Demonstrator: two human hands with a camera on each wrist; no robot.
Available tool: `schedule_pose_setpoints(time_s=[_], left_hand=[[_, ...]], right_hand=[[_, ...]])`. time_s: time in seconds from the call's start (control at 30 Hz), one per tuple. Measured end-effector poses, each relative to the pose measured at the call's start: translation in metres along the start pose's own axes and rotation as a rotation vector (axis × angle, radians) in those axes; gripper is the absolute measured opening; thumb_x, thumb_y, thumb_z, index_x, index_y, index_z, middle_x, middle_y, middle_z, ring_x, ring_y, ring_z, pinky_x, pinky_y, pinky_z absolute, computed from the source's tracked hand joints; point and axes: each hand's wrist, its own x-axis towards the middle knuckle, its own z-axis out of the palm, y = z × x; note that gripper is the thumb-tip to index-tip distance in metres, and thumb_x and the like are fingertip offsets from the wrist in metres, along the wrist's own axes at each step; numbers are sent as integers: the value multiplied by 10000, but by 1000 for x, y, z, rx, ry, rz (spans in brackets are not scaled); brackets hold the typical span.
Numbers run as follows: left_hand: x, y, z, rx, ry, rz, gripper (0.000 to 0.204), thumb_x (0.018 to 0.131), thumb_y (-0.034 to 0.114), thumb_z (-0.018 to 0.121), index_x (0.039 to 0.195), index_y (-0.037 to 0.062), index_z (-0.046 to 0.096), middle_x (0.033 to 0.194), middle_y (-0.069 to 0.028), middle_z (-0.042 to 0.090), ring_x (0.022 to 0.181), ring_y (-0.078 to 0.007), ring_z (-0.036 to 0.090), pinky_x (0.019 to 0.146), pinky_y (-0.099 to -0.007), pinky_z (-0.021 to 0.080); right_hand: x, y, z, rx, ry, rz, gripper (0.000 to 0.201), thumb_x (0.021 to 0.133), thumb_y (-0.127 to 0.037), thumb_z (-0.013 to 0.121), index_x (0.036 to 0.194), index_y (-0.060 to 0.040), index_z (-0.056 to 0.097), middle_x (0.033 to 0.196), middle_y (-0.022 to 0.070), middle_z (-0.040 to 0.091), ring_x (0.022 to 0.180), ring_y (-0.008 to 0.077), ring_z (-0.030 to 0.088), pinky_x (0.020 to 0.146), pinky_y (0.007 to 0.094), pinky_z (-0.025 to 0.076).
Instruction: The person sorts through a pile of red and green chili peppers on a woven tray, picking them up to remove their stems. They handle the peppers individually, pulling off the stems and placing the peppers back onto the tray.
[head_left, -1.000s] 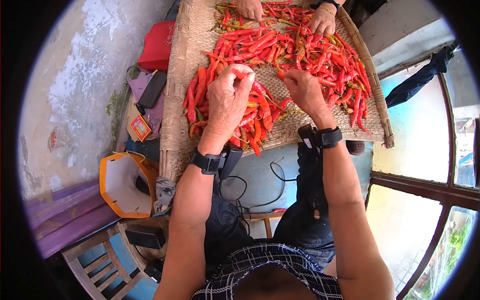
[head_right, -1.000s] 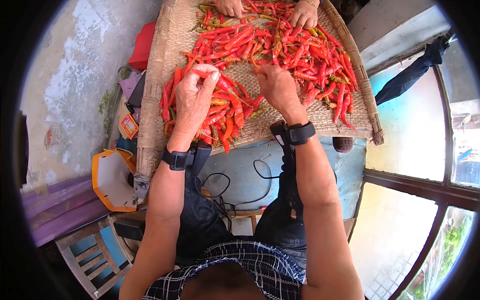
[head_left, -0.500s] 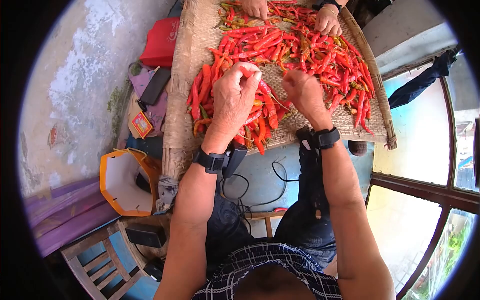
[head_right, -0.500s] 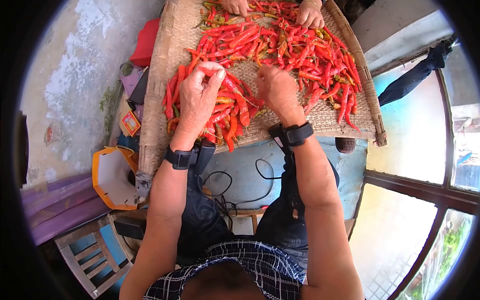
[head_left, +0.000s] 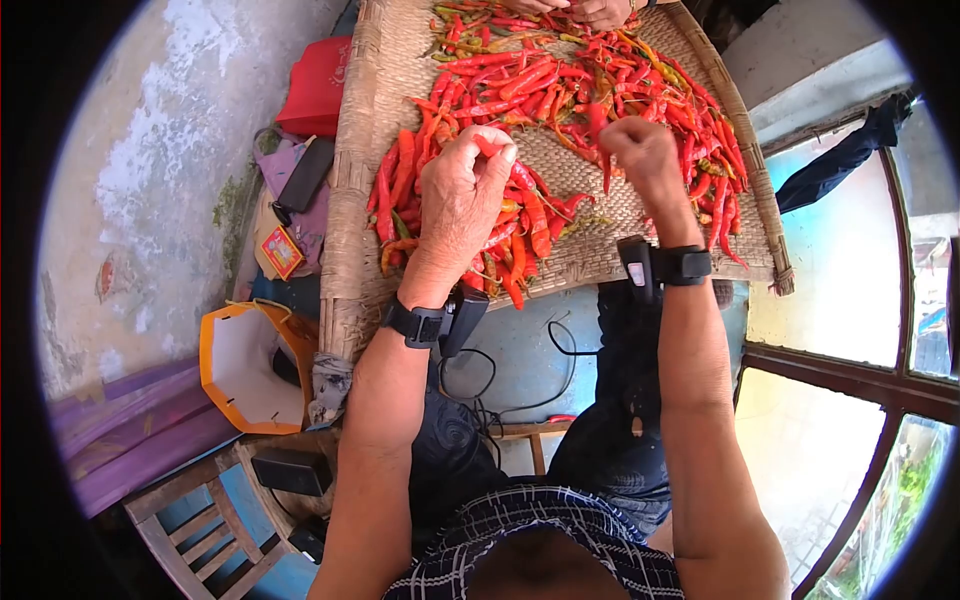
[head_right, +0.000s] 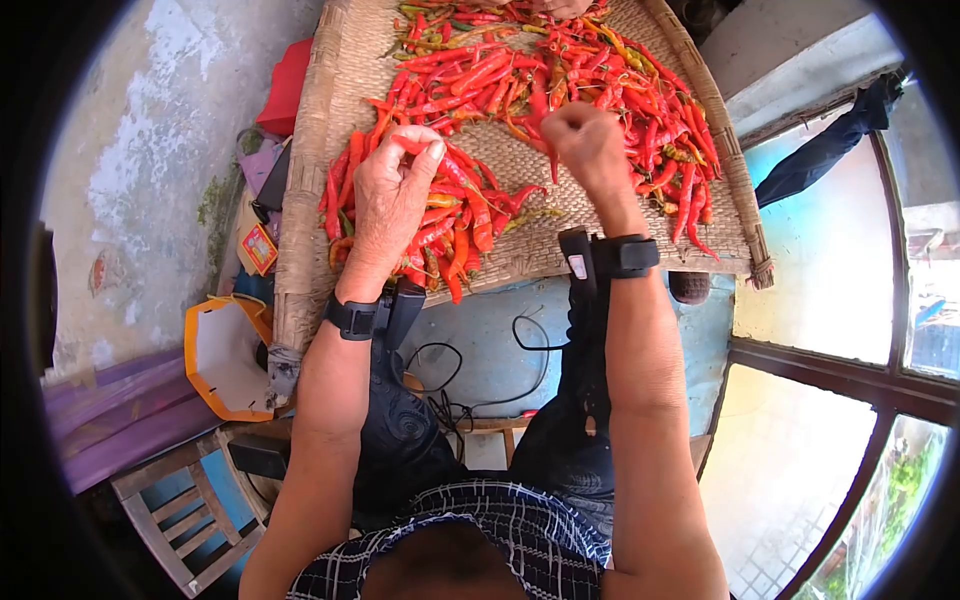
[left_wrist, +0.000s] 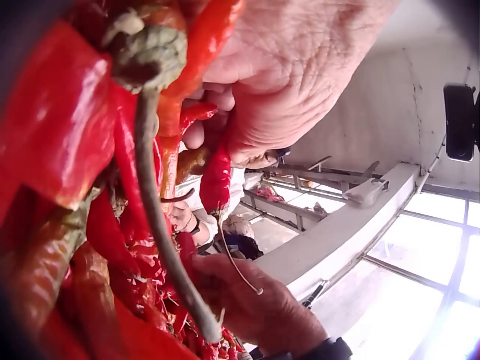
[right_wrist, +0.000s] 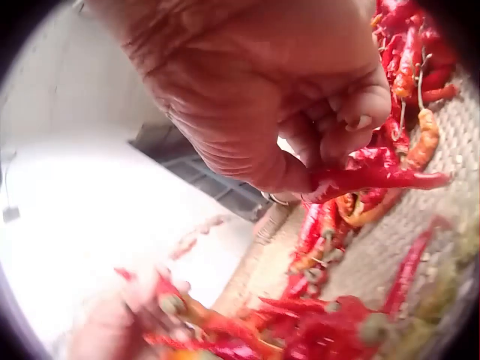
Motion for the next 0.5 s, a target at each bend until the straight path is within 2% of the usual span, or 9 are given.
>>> schedule_pose_setpoints(time_s=[0.03,0.07,0.13,0.27,0.33,0.37,0.4,0.47,0.5], left_hand=[[0,1,0,14,-5,0,126,892,165,613,898,39,605,714,12,568,605,-48,479,557,-210,402],[-1,1,0,12,-7,1,126,892,165,613,898,39,605,714,12,568,605,-48,479,557,-210,402],[-1,2,0,-4,-13,-24,122,894,162,609,892,40,606,716,19,563,605,-45,471,555,-208,397],[0,1,1,-5,-10,-10,123,895,163,607,888,40,607,716,21,560,607,-42,465,555,-209,395],[0,0,1,-4,-6,-6,126,897,165,604,887,39,608,714,21,559,608,-43,465,555,-211,397],[0,0,1,-3,-6,-7,126,897,165,604,887,39,608,714,21,559,608,-43,465,555,-211,397],[0,0,1,5,-3,-10,128,896,166,605,887,39,608,714,21,558,609,-43,467,557,-211,398],[-1,1,0,12,-3,-13,129,896,167,606,887,39,609,713,20,558,611,-44,469,559,-211,400],[0,2,-1,25,-10,-21,116,887,147,609,885,32,592,740,-24,591,607,-94,522,571,-246,435]], right_hand=[[-3,-13,-7,277,61,80,154,809,-167,642,795,-16,667,690,57,626,592,107,537,549,265,451],[-2,-12,-17,585,114,211,165,846,-166,628,859,-3,652,691,24,602,575,82,500,517,236,410],[2,-8,-20,1069,439,276,202,848,-184,647,927,1,633,686,10,566,569,54,460,496,225,381],[-7,1,-20,990,420,410,211,854,-174,647,984,-9,632,746,23,590,578,73,489,503,223,393],[-20,-11,-14,313,-95,152,238,860,-147,627,1055,-9,622,802,39,630,621,71,507,566,210,416],[-16,8,-8,-40,-275,-49,241,849,-113,632,1076,-33,628,856,43,644,663,81,515,606,229,435],[-27,0,-2,-220,-277,-223,234,812,-76,636,1045,-61,643,875,64,641,737,160,579,653,303,472],[-34,18,8,-504,-292,-457,179,772,-48,626,950,-45,639,887,107,623,832,278,601,718,379,480],[-36,14,9,-505,-291,-454,179,772,-48,626,950,-45,639,887,107,623,832,278,601,718,379,480]])
